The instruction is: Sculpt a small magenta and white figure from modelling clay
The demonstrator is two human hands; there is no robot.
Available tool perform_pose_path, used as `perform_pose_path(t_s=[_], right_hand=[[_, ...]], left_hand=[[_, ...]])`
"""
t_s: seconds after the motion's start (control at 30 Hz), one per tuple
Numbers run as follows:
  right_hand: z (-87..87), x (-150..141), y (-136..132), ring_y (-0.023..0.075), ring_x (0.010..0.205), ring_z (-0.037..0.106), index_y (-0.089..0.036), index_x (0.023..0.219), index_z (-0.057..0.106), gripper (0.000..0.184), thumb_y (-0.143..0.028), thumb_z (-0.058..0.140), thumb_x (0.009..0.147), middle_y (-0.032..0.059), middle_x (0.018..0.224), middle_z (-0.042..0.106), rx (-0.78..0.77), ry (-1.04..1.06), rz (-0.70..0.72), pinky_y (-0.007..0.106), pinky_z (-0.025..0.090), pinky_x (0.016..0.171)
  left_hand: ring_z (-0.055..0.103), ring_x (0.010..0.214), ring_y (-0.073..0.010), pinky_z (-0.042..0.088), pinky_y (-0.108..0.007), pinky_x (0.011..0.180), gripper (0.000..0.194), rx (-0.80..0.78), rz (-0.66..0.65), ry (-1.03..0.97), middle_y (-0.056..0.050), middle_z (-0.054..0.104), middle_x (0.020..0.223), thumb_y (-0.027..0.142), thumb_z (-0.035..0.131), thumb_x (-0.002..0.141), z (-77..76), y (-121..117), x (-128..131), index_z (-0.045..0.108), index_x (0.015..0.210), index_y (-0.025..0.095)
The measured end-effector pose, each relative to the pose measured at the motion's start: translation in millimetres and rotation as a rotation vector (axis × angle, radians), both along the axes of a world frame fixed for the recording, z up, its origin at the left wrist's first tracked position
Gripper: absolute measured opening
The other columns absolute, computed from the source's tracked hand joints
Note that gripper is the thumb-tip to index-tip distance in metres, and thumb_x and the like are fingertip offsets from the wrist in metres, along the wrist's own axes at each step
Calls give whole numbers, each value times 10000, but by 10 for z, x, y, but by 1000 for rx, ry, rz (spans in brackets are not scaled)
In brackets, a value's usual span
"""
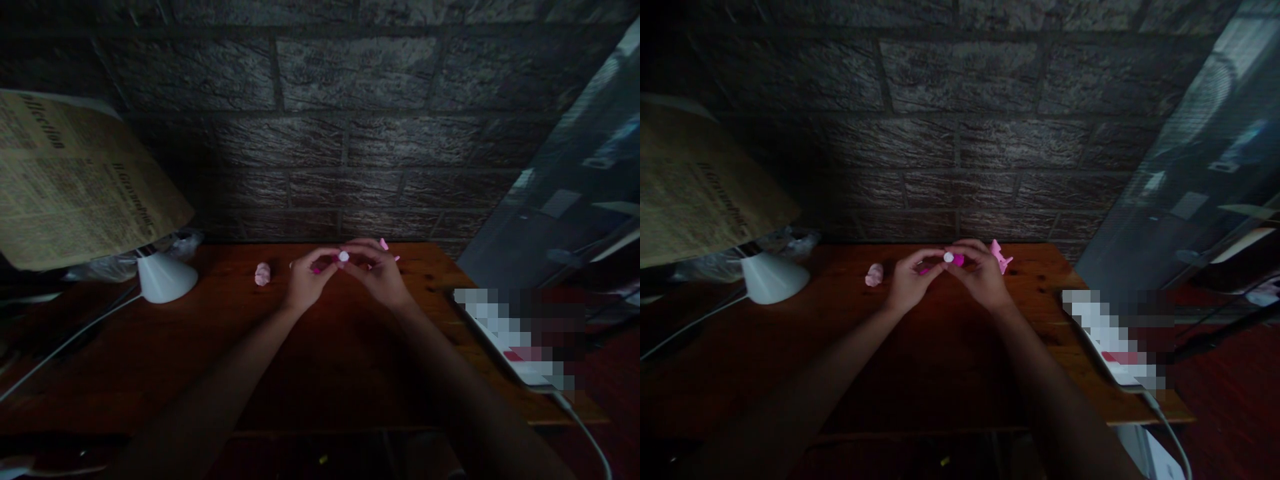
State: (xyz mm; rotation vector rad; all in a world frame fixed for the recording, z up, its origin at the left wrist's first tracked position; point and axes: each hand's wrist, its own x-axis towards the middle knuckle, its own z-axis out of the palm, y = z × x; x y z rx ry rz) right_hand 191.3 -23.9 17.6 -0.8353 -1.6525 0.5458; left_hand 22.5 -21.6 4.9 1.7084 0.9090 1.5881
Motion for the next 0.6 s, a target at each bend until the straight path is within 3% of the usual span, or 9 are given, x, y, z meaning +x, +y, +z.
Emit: perform_pose_path(t_s=[0.17,0.37,0.6], right_hand=[[25,20,-19,236,1008,675,-355,988,792,198,-264,768,814,15,1047,770,82,-63,-113,479,461,1014],[32,-9,-47,245,954,701,-357,1147,752,338,-289,765,816,14,1055,795,27,-52,-117,476,492,967],[26,-48,-68,240,999,681,-371,1108,765,345,-229,775,794,-3,1076,786,16,-42,-53,453,517,944]], left_hand=[[727,923,-191,581,-323,818,241,-78,-79,-95,-74,784,1011,265,798,759,-24,39,17,753,990,214],[741,945,-210,601,-352,810,232,-486,-346,-422,-88,782,1027,397,784,801,-46,97,-5,742,932,210],[720,892,-169,588,-290,782,78,-790,-415,-661,-53,780,943,263,796,795,56,25,57,742,796,207]])
